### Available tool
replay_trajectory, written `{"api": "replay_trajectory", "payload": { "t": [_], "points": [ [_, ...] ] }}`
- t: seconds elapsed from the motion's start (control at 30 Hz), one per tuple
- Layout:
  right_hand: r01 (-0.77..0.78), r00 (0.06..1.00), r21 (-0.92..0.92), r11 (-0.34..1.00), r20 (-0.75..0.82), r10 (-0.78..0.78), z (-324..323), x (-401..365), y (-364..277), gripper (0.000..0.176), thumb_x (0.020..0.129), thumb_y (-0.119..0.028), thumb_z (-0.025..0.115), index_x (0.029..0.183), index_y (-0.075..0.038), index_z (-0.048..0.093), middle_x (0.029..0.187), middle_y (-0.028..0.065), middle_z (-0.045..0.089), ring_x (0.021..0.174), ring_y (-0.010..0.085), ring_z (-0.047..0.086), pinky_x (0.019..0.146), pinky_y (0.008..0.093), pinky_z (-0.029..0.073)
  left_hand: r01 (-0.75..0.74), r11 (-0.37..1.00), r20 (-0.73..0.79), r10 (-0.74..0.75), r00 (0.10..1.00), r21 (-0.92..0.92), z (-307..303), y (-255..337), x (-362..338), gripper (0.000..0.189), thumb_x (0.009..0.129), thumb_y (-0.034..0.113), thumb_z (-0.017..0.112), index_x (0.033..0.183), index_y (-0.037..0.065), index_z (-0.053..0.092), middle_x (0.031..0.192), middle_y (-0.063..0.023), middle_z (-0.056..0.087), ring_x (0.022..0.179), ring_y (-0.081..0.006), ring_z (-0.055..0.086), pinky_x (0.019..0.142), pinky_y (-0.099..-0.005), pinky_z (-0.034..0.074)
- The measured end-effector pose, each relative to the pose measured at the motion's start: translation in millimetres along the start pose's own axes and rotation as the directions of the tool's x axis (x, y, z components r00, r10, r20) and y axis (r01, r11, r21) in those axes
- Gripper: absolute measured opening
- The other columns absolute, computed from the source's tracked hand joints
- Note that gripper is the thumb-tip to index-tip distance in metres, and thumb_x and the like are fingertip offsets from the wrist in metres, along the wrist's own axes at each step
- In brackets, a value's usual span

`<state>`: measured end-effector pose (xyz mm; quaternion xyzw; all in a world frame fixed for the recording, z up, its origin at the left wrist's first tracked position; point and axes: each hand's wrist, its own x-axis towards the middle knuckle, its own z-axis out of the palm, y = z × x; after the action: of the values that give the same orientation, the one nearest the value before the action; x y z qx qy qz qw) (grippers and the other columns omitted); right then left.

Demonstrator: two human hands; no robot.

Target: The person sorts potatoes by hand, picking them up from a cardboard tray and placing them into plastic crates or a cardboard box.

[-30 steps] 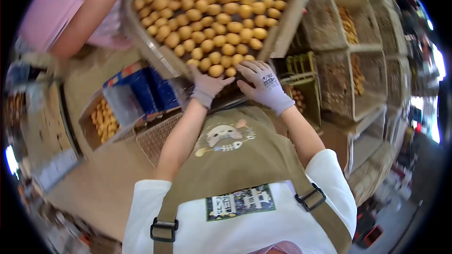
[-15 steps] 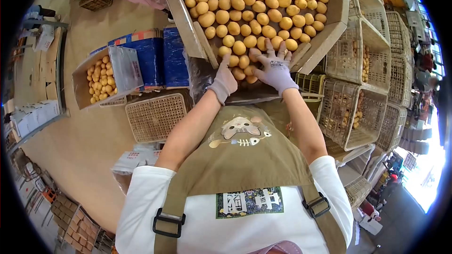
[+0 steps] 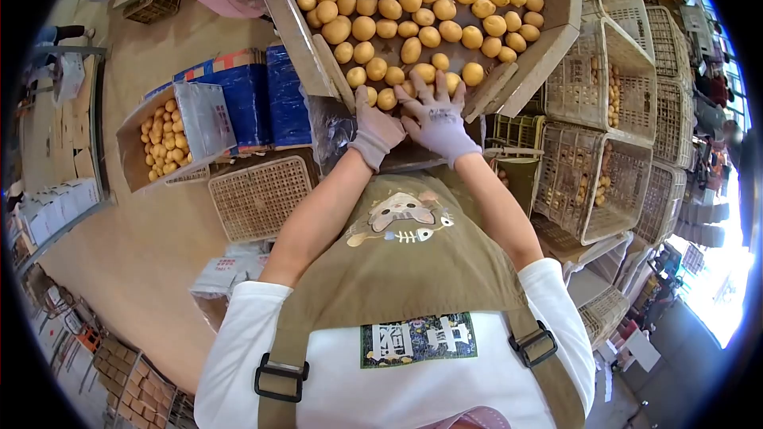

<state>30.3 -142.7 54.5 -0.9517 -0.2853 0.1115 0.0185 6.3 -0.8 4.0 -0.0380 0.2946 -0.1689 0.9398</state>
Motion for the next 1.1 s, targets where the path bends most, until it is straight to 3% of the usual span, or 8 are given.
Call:
{"api": "replay_trajectory", "payload": {
  "t": [0.23,0.33,0.43,0.5,0.6,0.8,0.97,1.1],
  "points": [
    [0.084,0.994,0.111,0.99,-0.084,-0.075,8,-19,10,0.045,0.092,-0.04,0.056,0.136,-0.029,0.058,0.15,0.004,0.047,0.142,0.0359,0.036,0.111,0.0703,0.015,-0.042,0.999,0.022,0.042,0.999,0.01,-5,-2,2,0.091,0.087,0.077,0.036,0.151,0.012,0.032,0.154,-0.0142,0.036,0.141,-0.0346,0.034,0.117,-0.0519,0.026],
    [-0.017,0.99,0.189,0.982,0.142,-0.011,-24,-6,11,0.045,0.094,-0.041,0.053,0.137,-0.027,0.058,0.149,0.0046,0.049,0.141,0.0339,0.038,0.115,0.0622,0.018,0.005,0.999,0.03,-0.006,1.0,0.033,-16,1,4,0.088,0.088,0.076,0.036,0.149,0.013,0.035,0.153,-0.0128,0.038,0.141,-0.0336,0.036,0.114,-0.0554,0.031],
    [-0.287,0.958,0.486,0.826,0.129,0.256,-54,17,49,0.031,0.092,-0.027,0.062,0.119,-0.013,0.068,0.113,0.0102,0.071,0.109,0.03,0.065,0.095,0.0395,0.049,0.02,1.0,0.018,-0.021,1.0,0.024,-10,1,0,0.079,0.091,0.071,0.042,0.147,0.016,0.038,0.151,-0.0106,0.04,0.139,-0.0336,0.039,0.109,-0.0629,0.035],
    [-0.169,0.889,0.452,0.876,-0.314,0.333,-61,31,79,0.025,0.091,-0.02,0.064,0.112,-0.009,0.07,0.101,0.0114,0.073,0.095,0.0284,0.07,0.085,0.0345,0.054,-0.03,0.999,0.018,0.029,0.999,0.043,-8,-1,-1,0.076,0.092,0.069,0.045,0.146,0.016,0.038,0.151,-0.0104,0.04,0.138,-0.0343,0.04,0.109,-0.0651,0.034],
    [-0.267,0.846,0.611,0.745,-0.22,0.485,-90,31,91,0.029,0.092,-0.023,0.061,0.116,-0.01,0.07,0.105,0.013,0.072,0.096,0.0304,0.068,0.087,0.0376,0.053,-0.005,1.0,0.061,0.006,0.998,-0.018,-14,2,2,0.076,0.092,0.068,0.047,0.147,0.017,0.037,0.151,-0.0111,0.039,0.138,-0.0353,0.04,0.109,-0.0665,0.034],
    [-0.147,0.986,0.281,0.949,-0.034,0.162,-43,18,44,0.036,0.09,-0.022,0.057,0.125,-0.018,0.065,0.113,0.0105,0.069,0.105,0.0289,0.066,0.091,0.04,0.052,0.03,0.997,0.033,-0.028,0.999,-0.077,-16,3,5,0.079,0.092,0.069,0.045,0.149,0.016,0.034,0.153,-0.012,0.037,0.139,-0.0376,0.039,0.11,-0.0651,0.034],
    [-0.28,0.944,0.261,0.924,0.248,0.216,-39,42,17,0.054,0.083,-0.03,0.063,0.135,-0.019,0.054,0.136,0.0223,0.053,0.114,0.0382,0.06,0.092,0.0451,0.051,-0.048,0.998,0.081,0.045,0.996,0.036,-15,-2,7,0.081,0.092,0.071,0.037,0.151,0.015,0.031,0.156,-0.0133,0.032,0.14,-0.0397,0.037,0.111,-0.063,0.034],
    [-0.049,0.976,0.683,0.729,-0.123,0.181,-19,26,32,0.054,0.084,-0.03,0.064,0.134,-0.01,0.054,0.107,0.0162,0.063,0.1,0.0294,0.064,0.082,0.04,0.052,-0.011,1.0,0.143,0.007,0.99,0.026,-14,0,6,0.083,0.092,0.073,0.034,0.151,0.015,0.03,0.156,-0.0142,0.033,0.14,-0.0403,0.037,0.111,-0.0631,0.033]
  ]
}}
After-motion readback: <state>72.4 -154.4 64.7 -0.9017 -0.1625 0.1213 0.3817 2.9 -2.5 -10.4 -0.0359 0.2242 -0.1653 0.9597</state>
